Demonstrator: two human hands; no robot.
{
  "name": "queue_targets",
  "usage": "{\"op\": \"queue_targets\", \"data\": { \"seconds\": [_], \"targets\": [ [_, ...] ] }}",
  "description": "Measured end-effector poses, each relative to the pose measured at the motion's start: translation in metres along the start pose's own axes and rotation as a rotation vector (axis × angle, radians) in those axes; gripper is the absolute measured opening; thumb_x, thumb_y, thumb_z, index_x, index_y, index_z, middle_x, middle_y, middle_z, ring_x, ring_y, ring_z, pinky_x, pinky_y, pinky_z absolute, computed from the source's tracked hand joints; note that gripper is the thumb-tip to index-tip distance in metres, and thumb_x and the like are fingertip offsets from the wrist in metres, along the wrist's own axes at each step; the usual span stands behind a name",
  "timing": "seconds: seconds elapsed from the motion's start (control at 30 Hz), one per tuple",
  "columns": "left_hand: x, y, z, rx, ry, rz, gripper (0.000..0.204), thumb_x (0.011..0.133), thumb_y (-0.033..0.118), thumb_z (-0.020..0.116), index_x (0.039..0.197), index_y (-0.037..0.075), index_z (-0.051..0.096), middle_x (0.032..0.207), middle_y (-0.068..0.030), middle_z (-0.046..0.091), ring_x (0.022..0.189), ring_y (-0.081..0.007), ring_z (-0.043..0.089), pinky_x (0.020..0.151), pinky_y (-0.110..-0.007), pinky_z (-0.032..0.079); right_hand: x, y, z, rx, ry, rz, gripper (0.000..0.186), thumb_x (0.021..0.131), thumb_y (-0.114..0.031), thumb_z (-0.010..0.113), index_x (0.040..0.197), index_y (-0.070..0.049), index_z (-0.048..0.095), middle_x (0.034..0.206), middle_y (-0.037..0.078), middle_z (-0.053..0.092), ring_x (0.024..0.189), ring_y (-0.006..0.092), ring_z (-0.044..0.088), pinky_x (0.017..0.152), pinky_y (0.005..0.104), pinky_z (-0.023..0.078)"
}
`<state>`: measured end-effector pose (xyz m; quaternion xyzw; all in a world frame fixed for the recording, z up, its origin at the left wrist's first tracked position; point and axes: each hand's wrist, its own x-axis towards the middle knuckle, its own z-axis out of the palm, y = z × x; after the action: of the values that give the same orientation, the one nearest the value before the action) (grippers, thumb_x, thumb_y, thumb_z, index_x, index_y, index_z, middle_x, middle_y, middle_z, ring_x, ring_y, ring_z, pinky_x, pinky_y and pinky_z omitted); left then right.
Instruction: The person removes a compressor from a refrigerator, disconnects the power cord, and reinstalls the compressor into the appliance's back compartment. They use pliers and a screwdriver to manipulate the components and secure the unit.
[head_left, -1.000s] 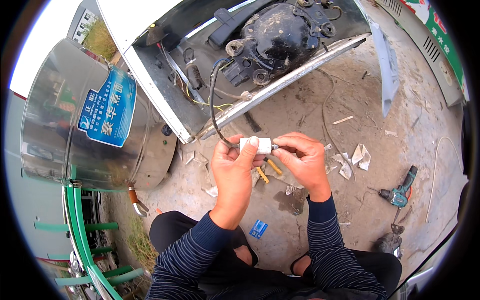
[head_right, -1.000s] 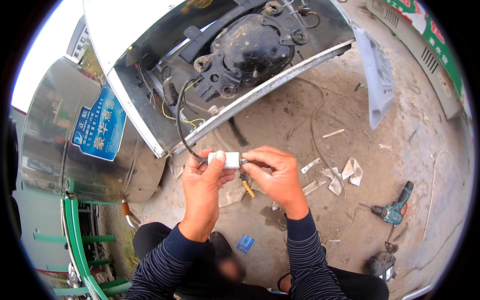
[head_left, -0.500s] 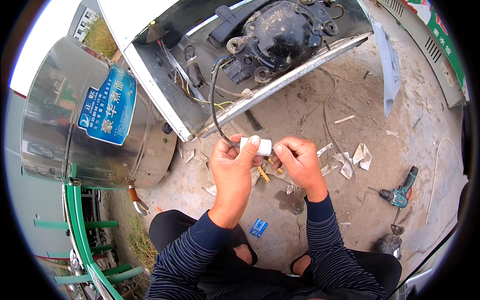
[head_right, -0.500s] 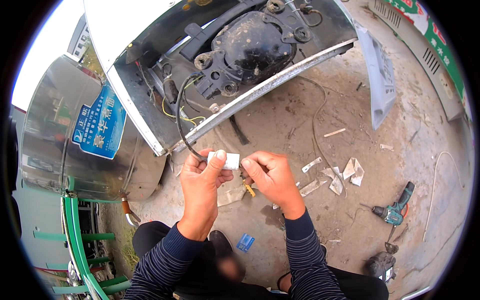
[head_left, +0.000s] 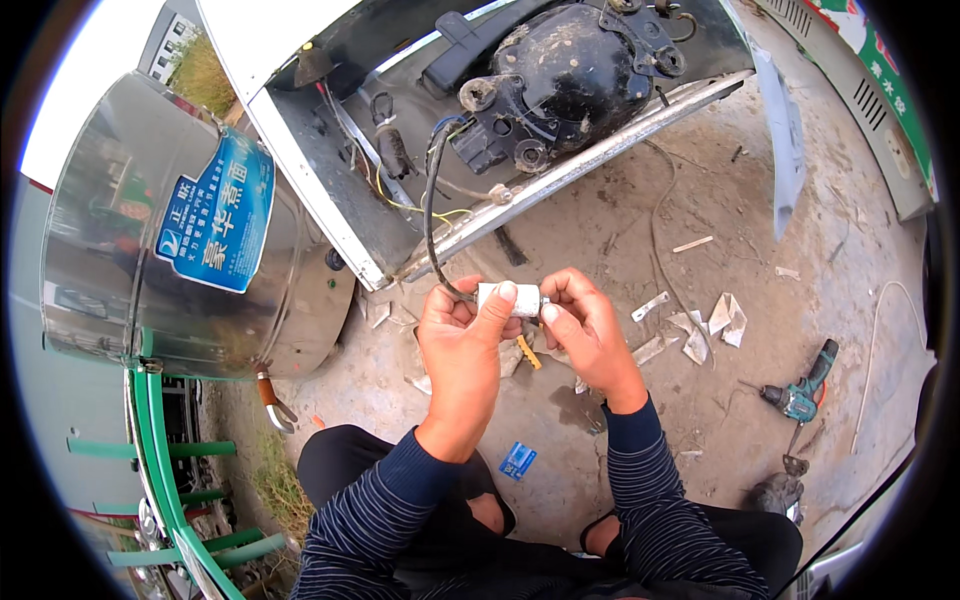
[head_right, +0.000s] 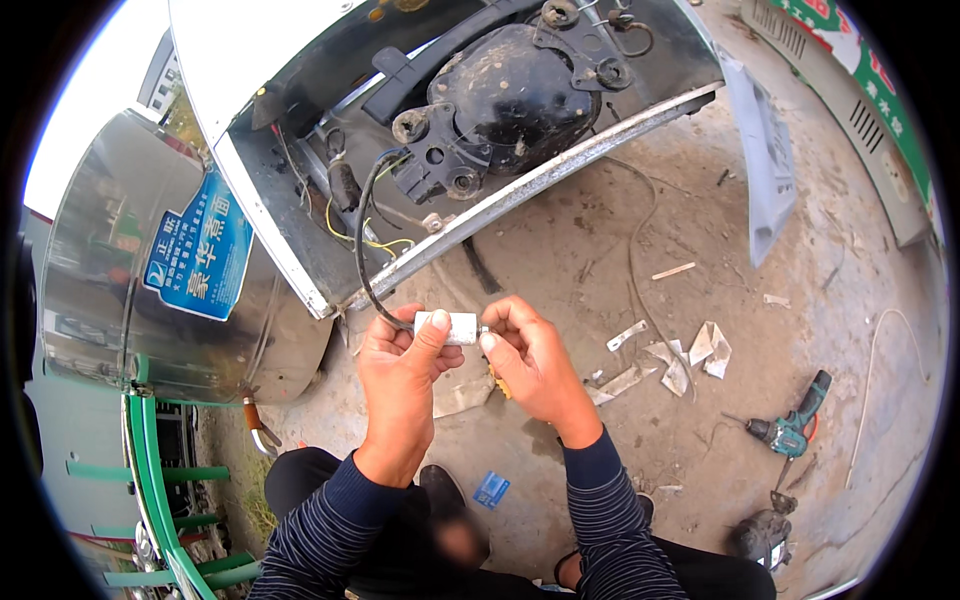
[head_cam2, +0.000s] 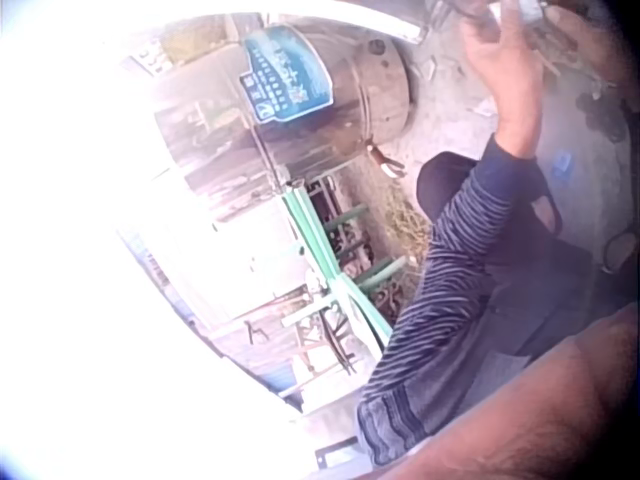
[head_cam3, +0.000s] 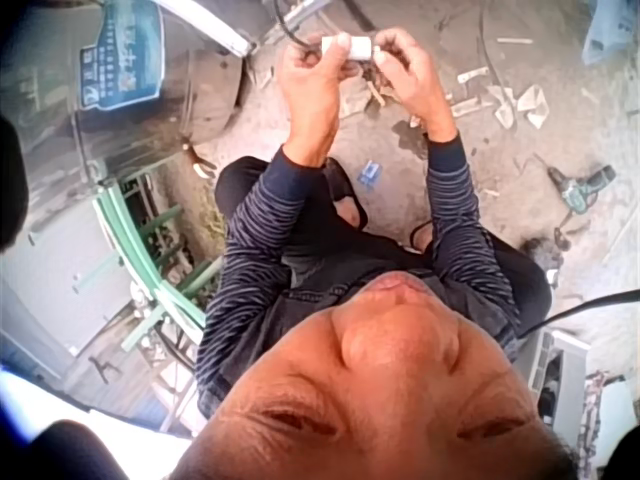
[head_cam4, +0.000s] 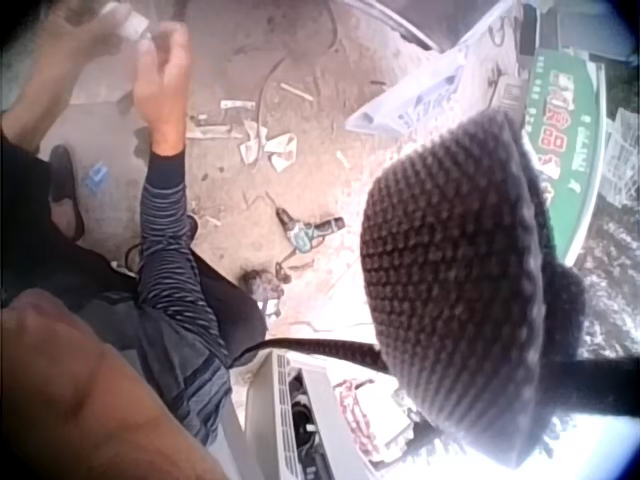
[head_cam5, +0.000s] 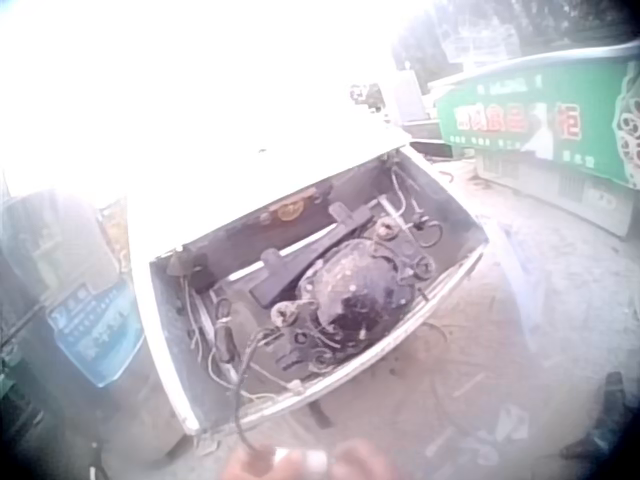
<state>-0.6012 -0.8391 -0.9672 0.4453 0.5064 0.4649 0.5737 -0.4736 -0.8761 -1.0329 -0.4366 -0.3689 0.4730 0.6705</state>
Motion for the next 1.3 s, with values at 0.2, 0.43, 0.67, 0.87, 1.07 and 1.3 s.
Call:
{"op": "queue_targets", "data": {
  "seconds": [0.2, 0.43, 0.67, 0.87, 1.07, 1.3],
  "targets": [
    [-0.002, 0.004, -0.001, 0.013, -0.009, -0.027, 0.038, 0.094, 0.016, 0.079, 0.119, 0.0, 0.056, 0.096, -0.0096, 0.069, 0.077, -0.016, 0.069, 0.069, -0.029, 0.059, 0.002, 0.008, -0.01, 0.037, -0.113, 0.041, 0.035, 0.108, -0.033, 0.056, 0.088, -0.005, 0.058, 0.066, -0.005, 0.05, 0.058, 0.0049, 0.044, 0.052, 0.0258, 0.036],
    [0.0, 0.011, -0.012, 0.021, 0.021, -0.072, 0.039, 0.094, 0.015, 0.079, 0.121, -0.001, 0.055, 0.095, -0.0099, 0.069, 0.076, -0.0159, 0.069, 0.068, -0.029, 0.059, 0.01, 0.009, -0.001, 0.021, -0.147, 0.093, 0.045, 0.108, -0.038, 0.058, 0.077, -0.005, 0.056, 0.063, -0.005, 0.048, 0.058, 0.0045, 0.043, 0.051, 0.0257, 0.034],
    [-0.003, 0.026, -0.009, -0.063, 0.018, -0.105, 0.041, 0.094, 0.015, 0.079, 0.123, -0.001, 0.054, 0.096, -0.0112, 0.069, 0.077, -0.0166, 0.068, 0.068, -0.031, 0.059, 0.022, -0.019, 0.004, -0.03, -0.168, 0.127, 0.056, 0.109, -0.044, 0.052, 0.07, -0.004, 0.055, 0.059, -0.001, 0.05, 0.056, 0.0068, 0.046, 0.051, 0.0265, 0.035],
    [-0.006, 0.022, -0.007, -0.134, -0.045, -0.141, 0.031, 0.097, 0.011, 0.071, 0.121, 0.002, 0.054, 0.101, -0.0109, 0.068, 0.089, -0.016, 0.067, 0.074, -0.031, 0.058, 0.044, -0.085, -0.01, -0.253, 0.183, 0.181, 0.056, 0.108, -0.046, 0.055, 0.073, -0.003, 0.059, 0.064, 0.001, 0.056, 0.056, 0.0075, 0.05, 0.053, 0.0252, 0.038],
    [-0.011, 0.027, -0.007, -0.296, -0.254, -0.312, 0.017, 0.099, 0.003, 0.059, 0.115, 0.004, 0.053, 0.103, -0.0094, 0.068, 0.092, -0.0151, 0.065, 0.081, -0.032, 0.054, 0.116, -0.208, -0.019, -0.52, 0.485, 0.12, 0.037, 0.106, -0.033, 0.064, 0.097, 0.002, 0.068, 0.074, 0.002, 0.061, 0.067, 0.0096, 0.057, 0.061, 0.0248, 0.045],
    [0.002, 0.08, 0.016, -0.232, -0.156, -0.43, 0.037, 0.105, 0.029, 0.065, 0.076, 0.007, 0.055, 0.072, -0.0079, 0.065, 0.068, -0.0169, 0.065, 0.074, -0.032, 0.056, 0.167, -0.259, -0.035, -0.927, 0.336, 0.042, 0.036, 0.1, -0.019, 0.068, 0.125, 0.007, 0.064, 0.109, 0.013, 0.067, 0.095, 0.0186, 0.066, 0.087, 0.0325, 0.053]
  ]
}}
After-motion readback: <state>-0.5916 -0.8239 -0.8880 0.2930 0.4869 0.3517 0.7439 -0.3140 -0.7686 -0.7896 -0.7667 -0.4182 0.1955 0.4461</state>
